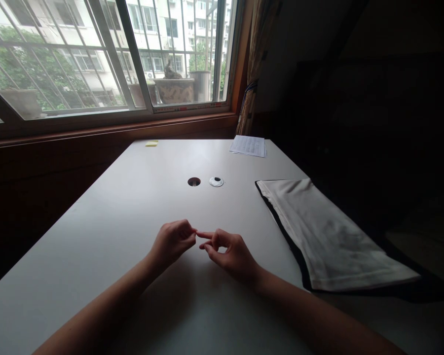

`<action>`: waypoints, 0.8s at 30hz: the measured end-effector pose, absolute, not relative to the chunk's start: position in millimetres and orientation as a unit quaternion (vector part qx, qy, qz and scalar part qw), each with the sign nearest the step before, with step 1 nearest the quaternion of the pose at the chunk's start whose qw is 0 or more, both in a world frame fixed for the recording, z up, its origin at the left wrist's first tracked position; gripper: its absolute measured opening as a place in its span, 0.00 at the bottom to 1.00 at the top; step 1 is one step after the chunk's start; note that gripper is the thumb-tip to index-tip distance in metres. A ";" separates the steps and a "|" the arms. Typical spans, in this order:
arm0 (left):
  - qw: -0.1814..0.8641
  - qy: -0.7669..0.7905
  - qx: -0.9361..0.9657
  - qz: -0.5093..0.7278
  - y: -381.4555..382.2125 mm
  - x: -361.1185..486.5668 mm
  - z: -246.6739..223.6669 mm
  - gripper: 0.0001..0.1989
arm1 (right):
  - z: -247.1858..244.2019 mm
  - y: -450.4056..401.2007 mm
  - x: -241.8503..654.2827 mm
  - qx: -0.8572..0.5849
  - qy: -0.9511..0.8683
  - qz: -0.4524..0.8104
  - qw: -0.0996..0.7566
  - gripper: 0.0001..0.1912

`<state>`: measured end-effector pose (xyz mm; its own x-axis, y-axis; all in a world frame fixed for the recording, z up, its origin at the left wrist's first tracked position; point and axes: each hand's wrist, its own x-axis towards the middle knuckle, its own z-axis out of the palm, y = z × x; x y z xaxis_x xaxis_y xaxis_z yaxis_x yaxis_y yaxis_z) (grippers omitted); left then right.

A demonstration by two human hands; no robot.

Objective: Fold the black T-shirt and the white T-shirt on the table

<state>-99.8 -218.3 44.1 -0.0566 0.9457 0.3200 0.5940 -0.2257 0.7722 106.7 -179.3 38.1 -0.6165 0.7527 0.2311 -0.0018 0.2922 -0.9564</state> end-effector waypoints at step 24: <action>0.407 0.529 0.489 0.562 -217.2 -105.9 50.9 0.11 | 53.4 -178.3 117.8 -0.278 -0.770 0.399 0.412 0.09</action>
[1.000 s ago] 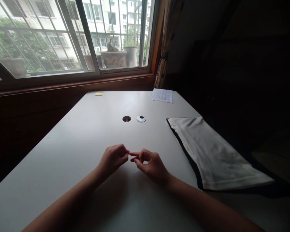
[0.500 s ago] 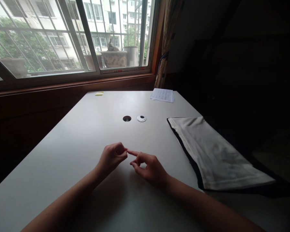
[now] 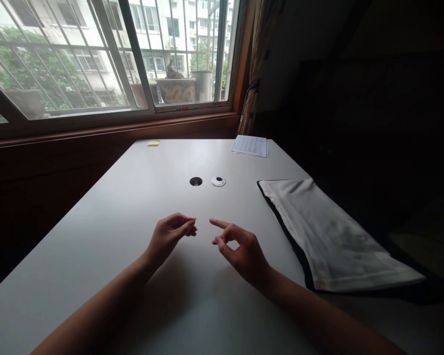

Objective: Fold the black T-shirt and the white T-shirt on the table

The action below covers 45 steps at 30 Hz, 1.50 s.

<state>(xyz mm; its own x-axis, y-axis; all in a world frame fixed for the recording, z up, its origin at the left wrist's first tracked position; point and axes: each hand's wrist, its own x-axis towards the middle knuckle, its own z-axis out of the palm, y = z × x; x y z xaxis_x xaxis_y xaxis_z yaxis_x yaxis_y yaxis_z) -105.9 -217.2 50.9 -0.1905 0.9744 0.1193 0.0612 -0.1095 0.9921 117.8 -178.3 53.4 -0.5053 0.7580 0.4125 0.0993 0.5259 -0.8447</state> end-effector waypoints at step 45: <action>0.580 0.409 0.333 0.621 -205.5 -121.9 36.0 0.15 | 123.6 -79.9 260.5 -0.554 -0.792 -0.212 0.145 0.09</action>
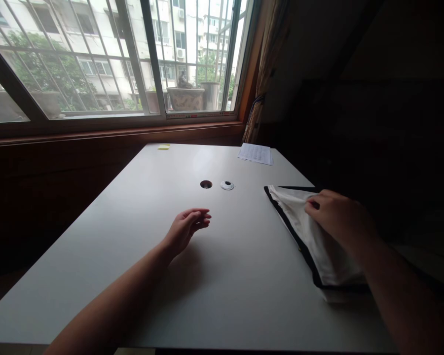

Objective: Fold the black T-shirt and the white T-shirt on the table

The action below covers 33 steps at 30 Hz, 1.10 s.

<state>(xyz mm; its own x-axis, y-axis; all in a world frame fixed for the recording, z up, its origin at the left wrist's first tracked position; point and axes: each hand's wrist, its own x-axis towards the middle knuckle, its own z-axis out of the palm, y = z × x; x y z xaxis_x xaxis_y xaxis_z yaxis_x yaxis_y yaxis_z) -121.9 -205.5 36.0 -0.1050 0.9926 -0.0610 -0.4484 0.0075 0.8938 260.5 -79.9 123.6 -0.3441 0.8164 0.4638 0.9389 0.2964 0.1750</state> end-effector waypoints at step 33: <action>0.591 0.385 0.459 0.540 -213.6 -119.9 38.2 0.33 | 89.8 -115.7 138.8 -0.370 -0.860 0.317 0.149 0.20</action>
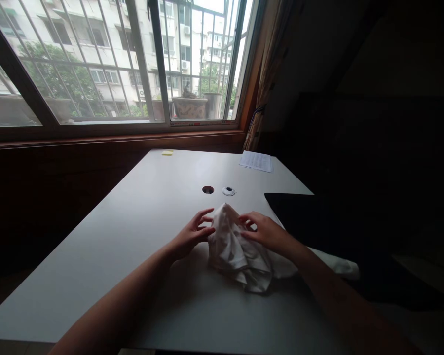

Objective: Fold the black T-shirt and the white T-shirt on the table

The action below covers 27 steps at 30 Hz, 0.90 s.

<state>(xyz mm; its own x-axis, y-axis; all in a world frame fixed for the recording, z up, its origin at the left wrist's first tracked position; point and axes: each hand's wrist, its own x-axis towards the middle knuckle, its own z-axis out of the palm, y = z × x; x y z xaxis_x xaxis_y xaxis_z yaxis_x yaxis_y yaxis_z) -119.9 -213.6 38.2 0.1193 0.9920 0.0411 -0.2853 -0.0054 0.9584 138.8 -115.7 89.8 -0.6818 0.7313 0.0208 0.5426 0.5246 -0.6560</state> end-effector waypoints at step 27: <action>0.091 0.413 0.259 0.868 -199.8 -233.0 70.1 0.18 | 184.1 -139.1 137.4 -0.399 -0.829 -0.006 0.392 0.14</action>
